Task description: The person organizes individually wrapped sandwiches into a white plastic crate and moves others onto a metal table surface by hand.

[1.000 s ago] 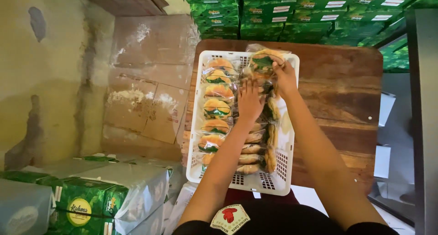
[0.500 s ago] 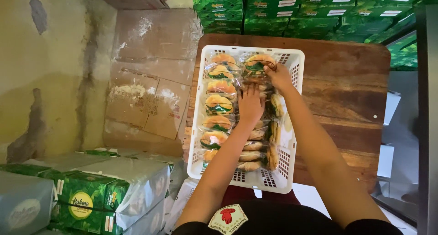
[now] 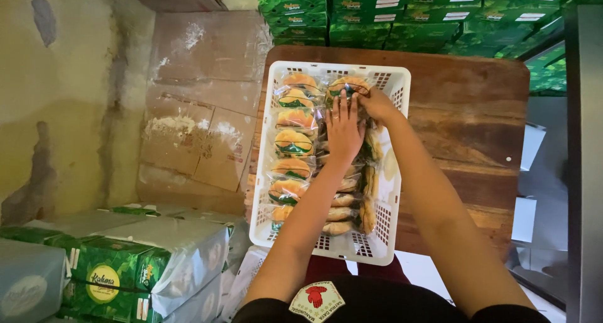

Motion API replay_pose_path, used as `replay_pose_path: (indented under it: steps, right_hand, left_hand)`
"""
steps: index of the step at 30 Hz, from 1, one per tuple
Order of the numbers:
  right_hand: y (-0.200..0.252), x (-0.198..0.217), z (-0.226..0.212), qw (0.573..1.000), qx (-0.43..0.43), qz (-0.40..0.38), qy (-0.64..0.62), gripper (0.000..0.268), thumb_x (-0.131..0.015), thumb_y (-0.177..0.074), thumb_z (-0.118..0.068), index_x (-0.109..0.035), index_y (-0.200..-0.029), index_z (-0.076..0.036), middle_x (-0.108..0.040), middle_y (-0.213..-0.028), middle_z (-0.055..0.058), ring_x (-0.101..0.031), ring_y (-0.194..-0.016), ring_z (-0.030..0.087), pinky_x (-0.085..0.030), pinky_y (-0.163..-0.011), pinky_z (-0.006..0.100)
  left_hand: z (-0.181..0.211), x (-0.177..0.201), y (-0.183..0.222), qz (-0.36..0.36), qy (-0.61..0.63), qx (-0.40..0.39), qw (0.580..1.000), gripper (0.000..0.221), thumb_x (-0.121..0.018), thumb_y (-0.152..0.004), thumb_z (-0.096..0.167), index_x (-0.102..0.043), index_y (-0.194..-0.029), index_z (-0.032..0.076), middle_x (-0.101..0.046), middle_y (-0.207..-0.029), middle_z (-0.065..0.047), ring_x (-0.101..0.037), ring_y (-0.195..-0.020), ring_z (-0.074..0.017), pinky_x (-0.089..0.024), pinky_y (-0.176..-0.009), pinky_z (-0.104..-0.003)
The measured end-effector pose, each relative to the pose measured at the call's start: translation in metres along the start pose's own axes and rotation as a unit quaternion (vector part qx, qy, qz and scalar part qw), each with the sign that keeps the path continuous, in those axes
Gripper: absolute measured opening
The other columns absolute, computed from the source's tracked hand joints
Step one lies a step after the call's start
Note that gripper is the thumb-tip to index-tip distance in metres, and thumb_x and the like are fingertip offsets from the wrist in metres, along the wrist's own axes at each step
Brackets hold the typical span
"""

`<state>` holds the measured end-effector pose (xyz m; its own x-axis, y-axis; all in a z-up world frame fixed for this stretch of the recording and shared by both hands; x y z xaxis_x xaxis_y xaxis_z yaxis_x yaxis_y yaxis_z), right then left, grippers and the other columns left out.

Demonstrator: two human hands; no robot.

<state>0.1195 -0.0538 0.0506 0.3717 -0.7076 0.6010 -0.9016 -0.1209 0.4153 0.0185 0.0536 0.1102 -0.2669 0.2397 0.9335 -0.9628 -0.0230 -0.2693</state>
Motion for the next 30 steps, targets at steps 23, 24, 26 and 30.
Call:
replay_pose_path:
  steps: [23, 24, 26, 30]
  right_hand:
    - [0.181, 0.031, 0.007, 0.958, 0.073, 0.268, 0.07, 0.084, -0.072, -0.085, -0.005, -0.03, -0.157, -0.008, -0.046, -0.14, 0.027, -0.049, -0.127, 0.051, -0.043, -0.103, 0.062]
    - [0.178, 0.02, 0.025, 0.977, 0.006, 0.205, 0.063, 0.094, -0.069, -0.089, -0.008, -0.014, -0.165, -0.016, -0.049, -0.135, 0.028, -0.058, -0.119, 0.054, -0.053, -0.092, 0.064]
    - [0.177, 0.022, 0.027, 0.98, 0.005, 0.192, 0.052, 0.09, -0.061, -0.091, -0.005, -0.011, -0.165, -0.016, -0.052, -0.135, 0.03, -0.06, -0.115, 0.055, -0.053, -0.09, 0.064]
    - [0.177, 0.021, 0.032, 0.985, 0.006, 0.173, 0.017, 0.081, -0.049, -0.099, 0.003, -0.008, -0.167, -0.014, -0.06, -0.128, 0.033, -0.07, -0.09, 0.046, -0.056, -0.071, 0.05]
  left_hand:
    - [0.008, -0.037, -0.005, 0.004, -0.039, -0.055, 0.998, 0.075, -0.06, -0.096, 0.046, -0.03, -0.162, 0.026, -0.02, -0.172, -0.006, -0.022, -0.158, -0.0326, -0.026, -0.122, -0.062]
    - [0.006, -0.045, -0.005, -0.006, -0.042, -0.055, 0.998, 0.078, -0.064, -0.093, 0.046, -0.03, -0.161, 0.027, -0.018, -0.172, -0.005, -0.022, -0.158, -0.0329, -0.028, -0.121, -0.063]
    - [0.007, -0.044, -0.007, -0.013, -0.05, -0.051, 0.997, 0.078, -0.063, -0.093, 0.046, -0.03, -0.161, 0.027, -0.019, -0.172, -0.005, -0.023, -0.157, -0.0323, -0.028, -0.121, -0.062]
    - [0.013, -0.038, -0.003, -0.043, -0.009, -0.01, 0.999, 0.07, -0.057, -0.098, 0.041, -0.032, -0.161, 0.023, -0.019, -0.172, -0.006, -0.02, -0.158, -0.0305, -0.021, -0.124, -0.058]
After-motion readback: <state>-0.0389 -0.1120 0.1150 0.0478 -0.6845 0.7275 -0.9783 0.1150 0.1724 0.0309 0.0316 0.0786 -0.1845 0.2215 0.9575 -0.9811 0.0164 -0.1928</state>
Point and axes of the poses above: each hand's wrist, its own y-axis away from the middle knuckle, its own x-axis out of the back of the hand, z = x × y, the point moved 7 cm from there along -y, towards the middle knuckle
